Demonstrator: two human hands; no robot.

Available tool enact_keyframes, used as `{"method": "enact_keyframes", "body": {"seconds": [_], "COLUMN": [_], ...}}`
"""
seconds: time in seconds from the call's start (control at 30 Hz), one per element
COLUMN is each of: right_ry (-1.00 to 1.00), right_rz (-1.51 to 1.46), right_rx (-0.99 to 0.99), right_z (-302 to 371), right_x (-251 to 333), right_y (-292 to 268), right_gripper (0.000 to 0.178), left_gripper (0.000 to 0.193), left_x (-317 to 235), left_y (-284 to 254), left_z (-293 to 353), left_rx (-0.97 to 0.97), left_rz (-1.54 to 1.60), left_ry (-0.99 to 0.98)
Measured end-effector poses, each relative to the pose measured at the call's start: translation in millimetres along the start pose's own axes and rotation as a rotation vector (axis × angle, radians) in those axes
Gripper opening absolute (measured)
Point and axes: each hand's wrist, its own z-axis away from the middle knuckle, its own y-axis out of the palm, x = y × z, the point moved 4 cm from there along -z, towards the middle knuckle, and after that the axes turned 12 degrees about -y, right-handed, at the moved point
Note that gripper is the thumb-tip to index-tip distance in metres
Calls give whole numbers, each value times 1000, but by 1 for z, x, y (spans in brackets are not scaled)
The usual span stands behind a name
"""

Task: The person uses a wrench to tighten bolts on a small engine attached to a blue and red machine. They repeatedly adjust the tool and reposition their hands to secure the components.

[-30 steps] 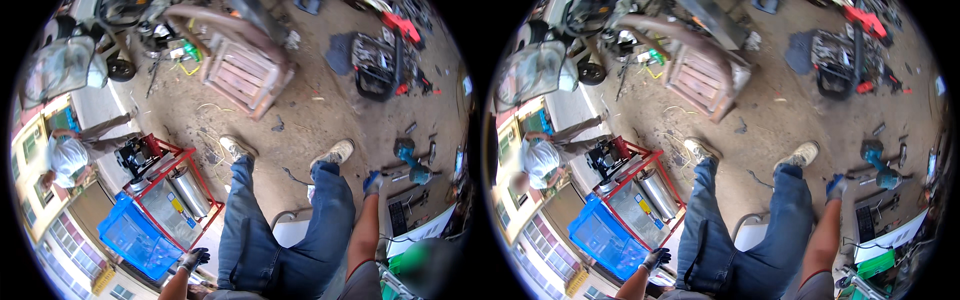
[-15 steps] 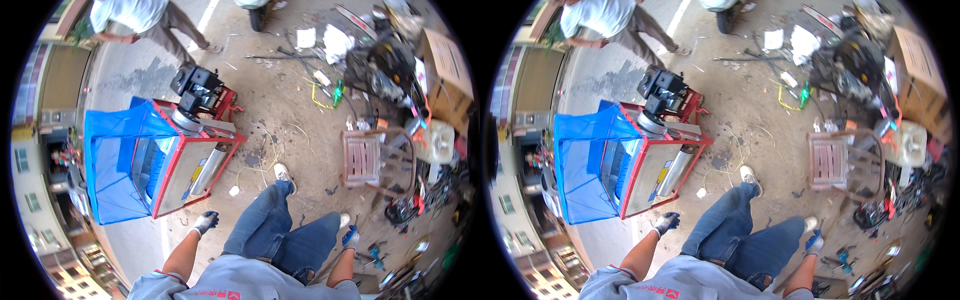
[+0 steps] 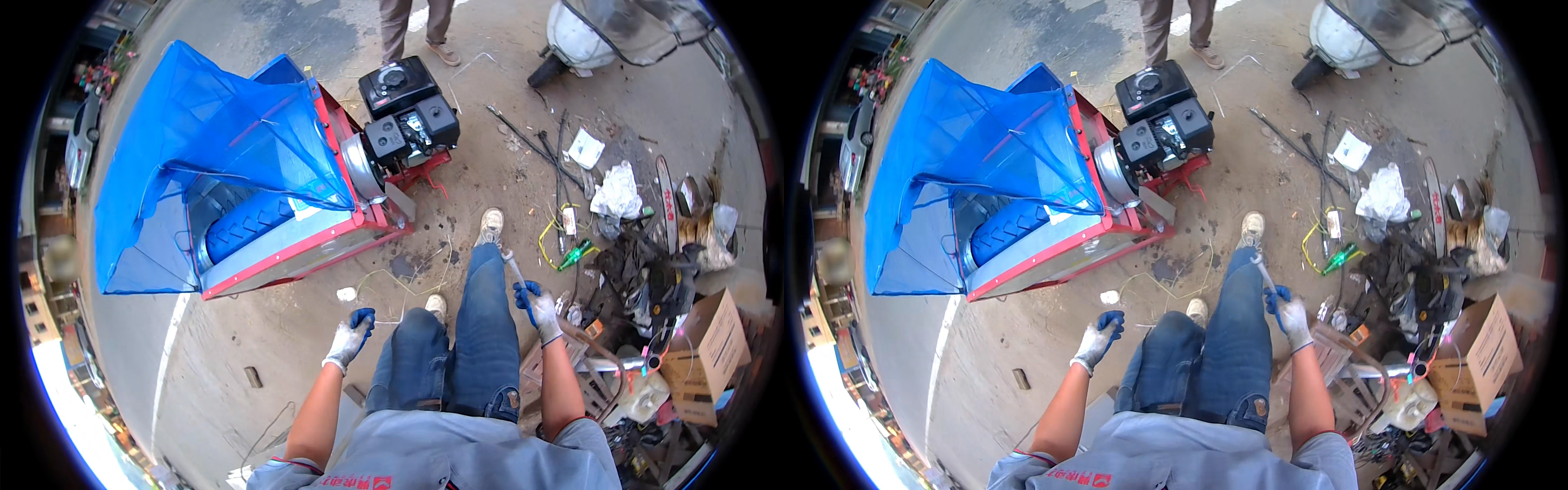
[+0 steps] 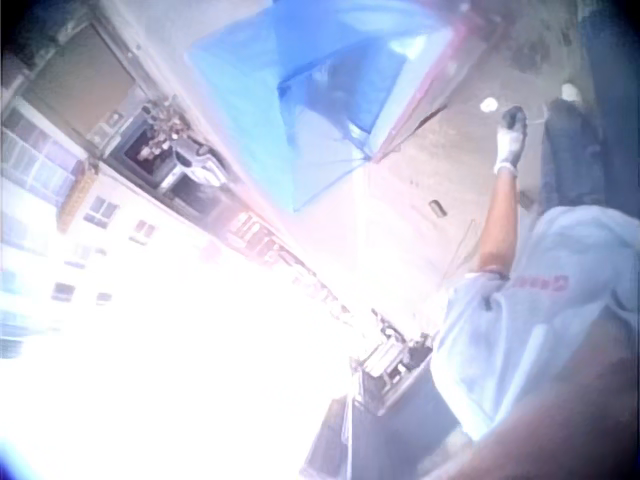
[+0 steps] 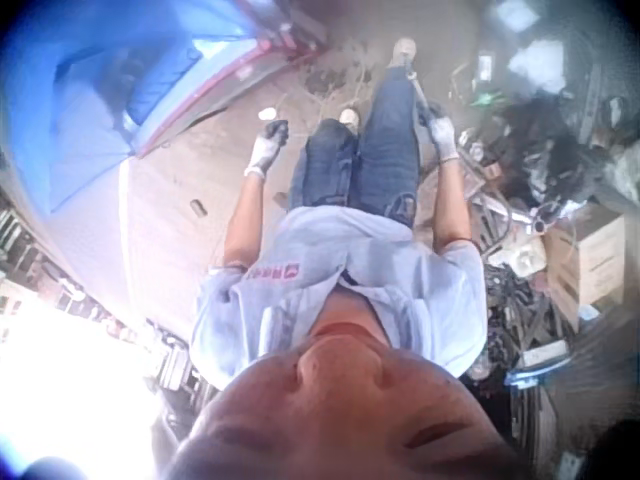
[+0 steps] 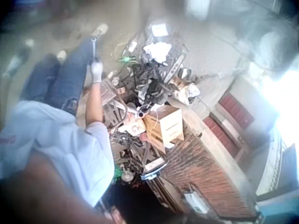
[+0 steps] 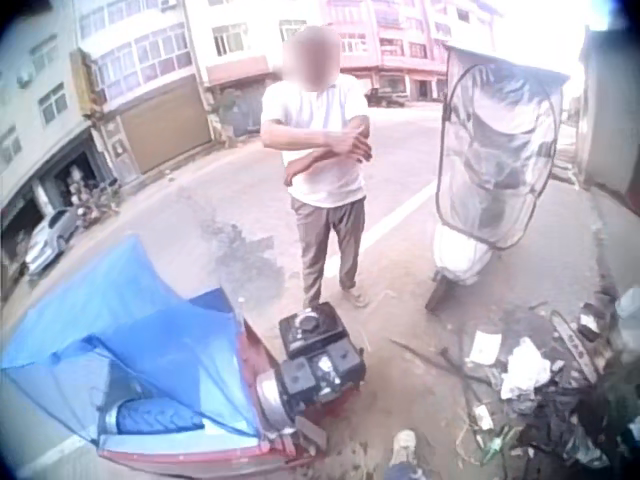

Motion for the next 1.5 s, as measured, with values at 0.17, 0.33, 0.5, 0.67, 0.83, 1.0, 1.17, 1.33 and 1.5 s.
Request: {"method": "enact_keyframes", "body": {"seconds": [0.17, 0.33, 0.5, 0.67, 0.83, 1.0, 1.17, 1.33, 1.5], "right_ry": [-190, -398, -377, -607, -597, -565, -694, -765, -664], "right_rz": [831, 825, 865, 862, 1065, 1312, 1391, 1436, 1191], "right_rx": [229, 403, 682, 842, 1037, 1217, 1346, 1410, 1652], "right_z": [-138, -247, -330, -370, -388, -396, -400, -400, -379], "right_x": [75, 175, 207, 221, 238, 257, 251, 255, 228], "right_y": [82, 175, 221, 281, 353, 410, 440, 466, 447], "right_gripper": [29, 28, 27, 29, 35, 42, 42, 33, 31], "left_gripper": [42, 53, 64, 74, 68, 62, 61, 56, 57], "left_x": [-108, -224, -261, -277, -281, -284, -271, -264, -263], "left_y": [46, 59, 59, 46, 39, 33, 31, 32, 30], "left_z": [-33, -131, -212, -233, -244, -246, -248, -251, -247], "left_rx": [125, 216, 131, 43, 9, 70, 44, 78, 2], "left_rz": [534, 1188, 1704, 1831, 1861, 1975, 1987, 1948, 1901], "left_ry": [115, 241, 347, 543, 655, 675, 695, 788, 815]}}
